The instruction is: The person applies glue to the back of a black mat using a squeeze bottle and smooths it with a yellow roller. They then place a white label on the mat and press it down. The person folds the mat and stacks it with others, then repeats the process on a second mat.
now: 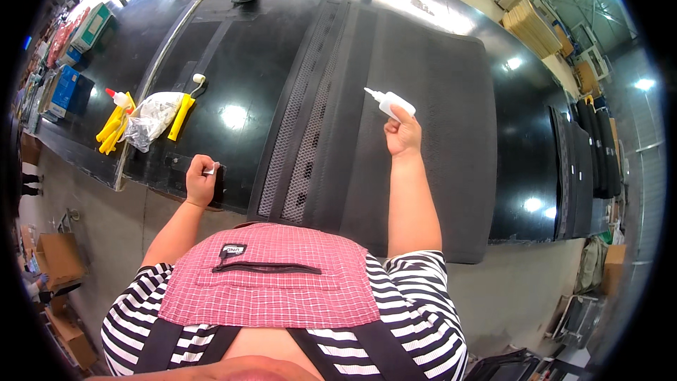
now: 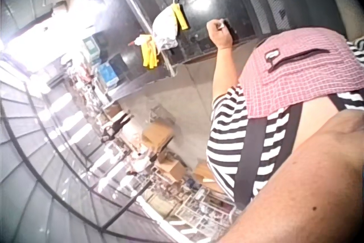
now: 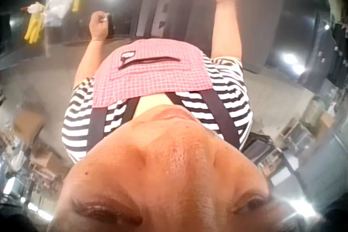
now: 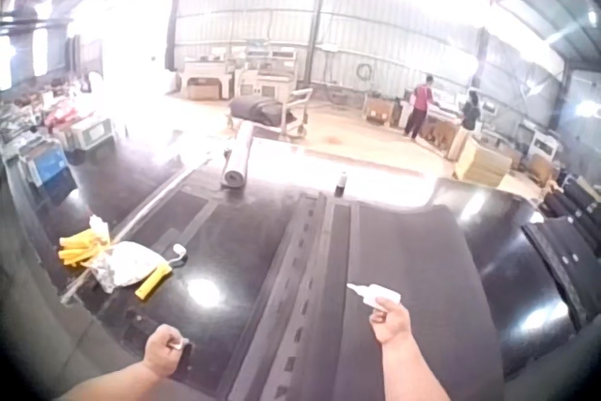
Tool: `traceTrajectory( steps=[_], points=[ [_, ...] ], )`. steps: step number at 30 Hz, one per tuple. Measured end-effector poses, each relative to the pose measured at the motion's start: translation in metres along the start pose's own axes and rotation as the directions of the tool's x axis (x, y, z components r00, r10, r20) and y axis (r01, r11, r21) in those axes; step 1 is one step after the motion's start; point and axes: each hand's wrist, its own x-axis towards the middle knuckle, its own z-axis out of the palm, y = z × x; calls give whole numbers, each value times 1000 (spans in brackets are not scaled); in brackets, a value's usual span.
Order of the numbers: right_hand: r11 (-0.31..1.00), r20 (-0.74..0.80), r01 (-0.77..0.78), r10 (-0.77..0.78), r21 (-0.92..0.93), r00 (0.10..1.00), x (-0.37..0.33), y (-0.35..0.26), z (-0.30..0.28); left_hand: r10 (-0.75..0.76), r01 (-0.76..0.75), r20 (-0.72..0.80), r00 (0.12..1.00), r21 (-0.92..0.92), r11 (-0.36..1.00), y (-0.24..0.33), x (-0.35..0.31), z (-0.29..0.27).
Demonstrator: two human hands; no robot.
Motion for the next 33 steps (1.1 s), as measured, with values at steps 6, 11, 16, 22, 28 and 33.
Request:
traceTrajectory(
  steps=[6,11,16,22,28,33],
  points=[
    [863,63,285,-285,-418,956,18,-2,52,-9,9,0,1000,-4,1000,4,1,-3],
    [274,378,532,-457,-801,805,33,9,63,-36,36,29,999,-16,999,4,1,-1],
    [122,461,557,-433,-821,775,38,28,62,-15,15,16,1000,-17,1000,7,3,0],
    [85,524,610,-429,-788,736,61,38,23,18,-18,18,1000,6,1000,3,4,0],
    [594,294,486,-395,-641,871,69,37,30,7,-9,27,1000,51,999,4,5,1],
    [493,287,494,-437,-716,852,86,48,25,15,-17,30,999,58,998,1,3,1]
  ],
)
